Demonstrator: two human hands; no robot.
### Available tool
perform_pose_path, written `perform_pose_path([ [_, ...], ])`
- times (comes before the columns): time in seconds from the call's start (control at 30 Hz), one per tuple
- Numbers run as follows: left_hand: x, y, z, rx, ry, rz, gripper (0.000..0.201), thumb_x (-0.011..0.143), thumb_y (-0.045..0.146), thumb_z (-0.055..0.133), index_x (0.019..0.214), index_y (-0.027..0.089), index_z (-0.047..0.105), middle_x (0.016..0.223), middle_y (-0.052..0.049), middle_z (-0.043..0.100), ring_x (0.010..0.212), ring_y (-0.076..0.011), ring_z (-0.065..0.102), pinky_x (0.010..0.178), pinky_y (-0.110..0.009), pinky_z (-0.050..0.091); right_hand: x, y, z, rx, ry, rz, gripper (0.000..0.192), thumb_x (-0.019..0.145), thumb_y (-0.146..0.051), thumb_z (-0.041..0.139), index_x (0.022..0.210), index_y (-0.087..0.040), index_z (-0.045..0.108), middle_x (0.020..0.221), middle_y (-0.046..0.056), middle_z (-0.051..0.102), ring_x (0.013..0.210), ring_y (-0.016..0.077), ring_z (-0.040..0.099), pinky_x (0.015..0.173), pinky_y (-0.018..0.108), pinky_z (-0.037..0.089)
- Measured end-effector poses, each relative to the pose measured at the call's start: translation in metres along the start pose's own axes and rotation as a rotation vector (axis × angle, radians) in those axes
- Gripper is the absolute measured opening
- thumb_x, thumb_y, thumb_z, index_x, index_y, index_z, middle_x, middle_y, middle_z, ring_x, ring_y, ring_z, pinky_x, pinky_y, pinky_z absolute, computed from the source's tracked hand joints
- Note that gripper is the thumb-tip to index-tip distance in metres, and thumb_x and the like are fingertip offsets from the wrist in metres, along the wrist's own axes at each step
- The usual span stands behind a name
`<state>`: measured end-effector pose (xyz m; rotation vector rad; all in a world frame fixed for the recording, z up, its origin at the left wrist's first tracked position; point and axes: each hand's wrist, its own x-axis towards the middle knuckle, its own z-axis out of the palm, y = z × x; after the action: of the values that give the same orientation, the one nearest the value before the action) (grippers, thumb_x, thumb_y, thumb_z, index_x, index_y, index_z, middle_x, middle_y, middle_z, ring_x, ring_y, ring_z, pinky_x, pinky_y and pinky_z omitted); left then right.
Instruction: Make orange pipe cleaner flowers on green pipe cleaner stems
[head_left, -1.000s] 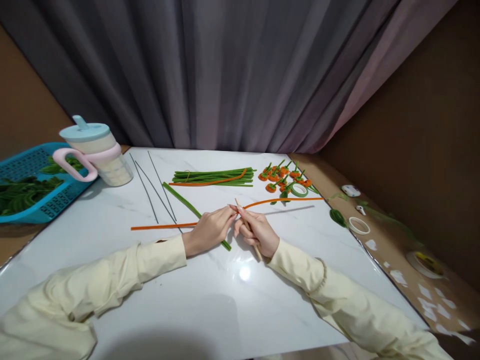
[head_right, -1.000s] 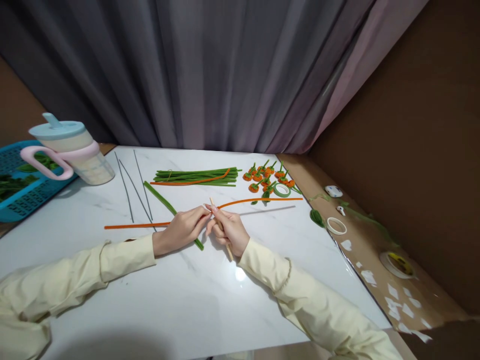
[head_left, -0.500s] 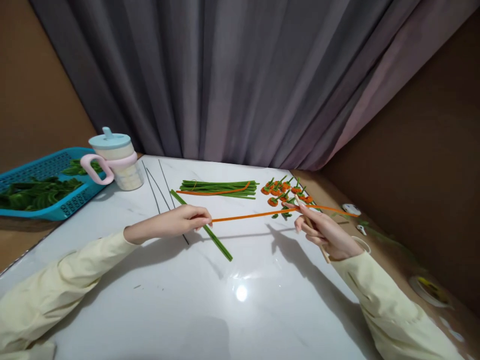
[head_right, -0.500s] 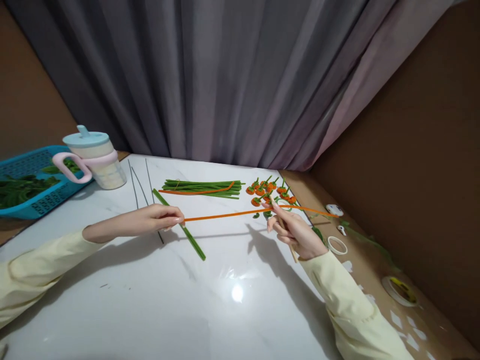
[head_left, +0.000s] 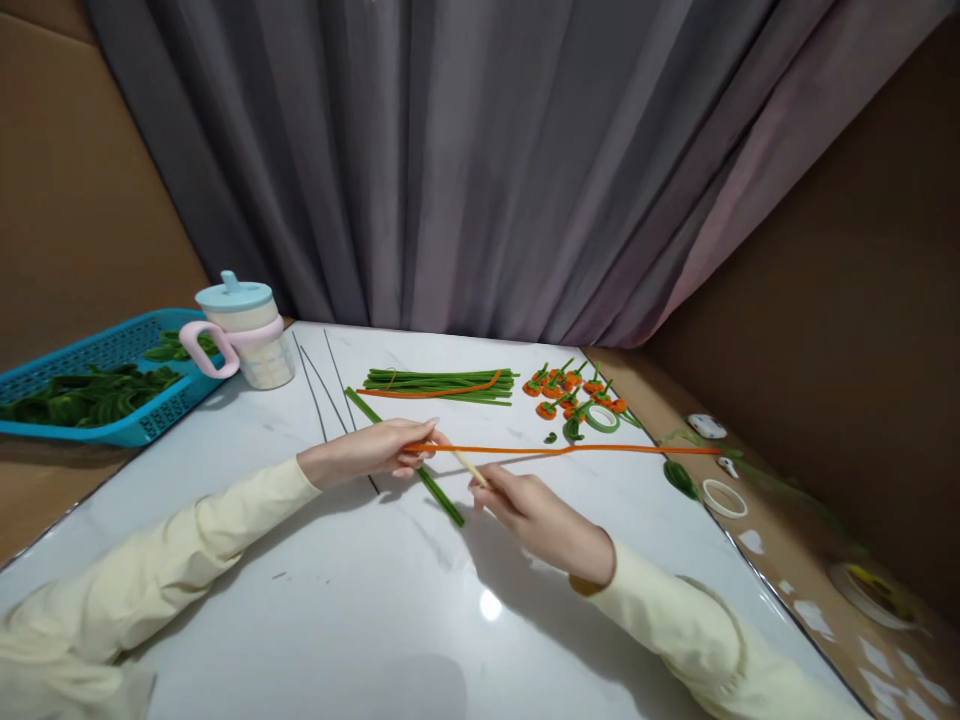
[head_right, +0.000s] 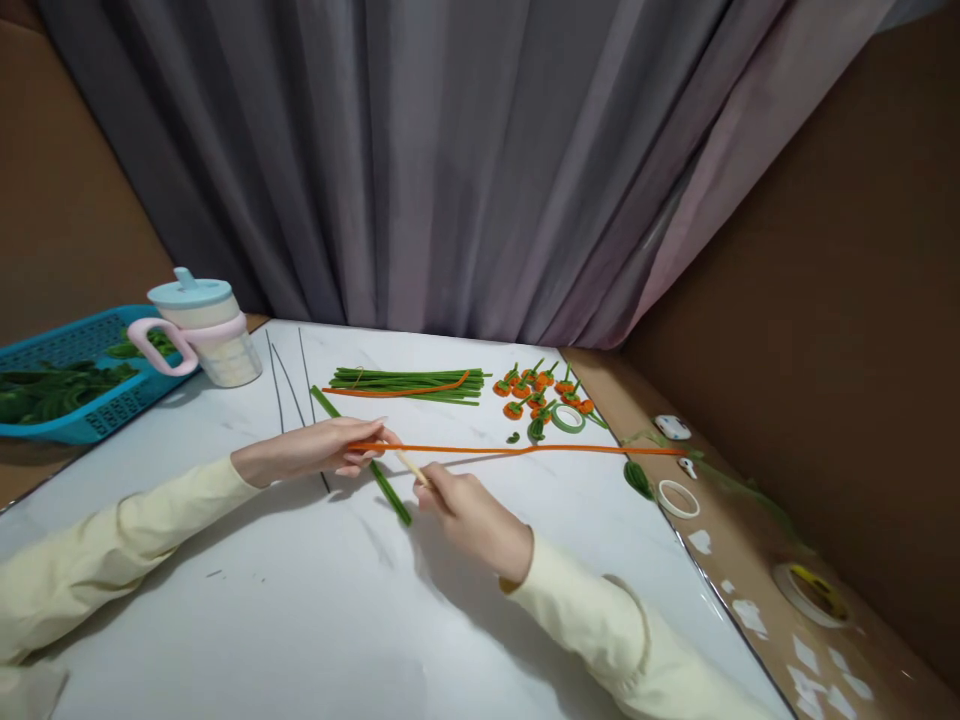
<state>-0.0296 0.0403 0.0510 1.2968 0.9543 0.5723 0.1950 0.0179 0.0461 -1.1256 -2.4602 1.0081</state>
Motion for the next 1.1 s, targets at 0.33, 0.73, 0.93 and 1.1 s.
perform_pose_path([
  [0.33,0.001,0.001,-0.002,0.435,-0.064,0.018,0.036,0.087,0.042,0.042,0.066,0.016,0.055,0.057,0.003,0.038,0.051,-0.0103,0.032,0.051,-0.023,0.026,0.039,-0.022,0.006,-0.723,0.002,-0.029,0.025,0.092,-0.023,0.038,0.112,-0.012,0.047,0.079,0.012,0.068,0.067,0.0250,0.064,0.053,0.026,0.032],
  [0.73,-0.012,0.021,0.000,0.499,-0.010,-0.011,0.036,0.085,0.048,0.043,0.090,0.018,0.063,0.077,-0.002,0.060,0.071,-0.0150,0.055,0.060,-0.020,0.038,0.044,-0.008,-0.011,-0.473,0.047,-0.050,0.016,0.090,-0.027,0.045,0.086,-0.016,0.057,0.062,0.002,0.057,0.051,0.0103,0.047,0.048,0.021,0.025],
  [0.93,-0.002,-0.001,0.010,0.368,-0.001,0.017,0.024,0.081,0.039,0.051,0.080,0.017,0.060,0.063,0.002,0.052,0.059,-0.0119,0.050,0.056,-0.021,0.036,0.037,-0.015,-0.012,-0.390,0.101,-0.074,0.014,0.090,-0.021,0.044,0.084,-0.014,0.054,0.064,0.004,0.056,0.055,0.0115,0.046,0.051,0.021,0.027],
  [1.1,-0.005,0.000,0.019,0.167,-0.041,0.049,0.019,0.082,0.029,0.049,0.072,0.015,0.058,0.063,0.002,0.053,0.054,-0.0088,0.045,0.057,-0.021,0.038,0.026,-0.018,-0.016,-0.344,-0.020,-0.105,0.017,0.089,-0.018,0.041,0.101,-0.012,0.052,0.071,0.007,0.061,0.056,0.0135,0.051,0.052,0.023,0.031],
])
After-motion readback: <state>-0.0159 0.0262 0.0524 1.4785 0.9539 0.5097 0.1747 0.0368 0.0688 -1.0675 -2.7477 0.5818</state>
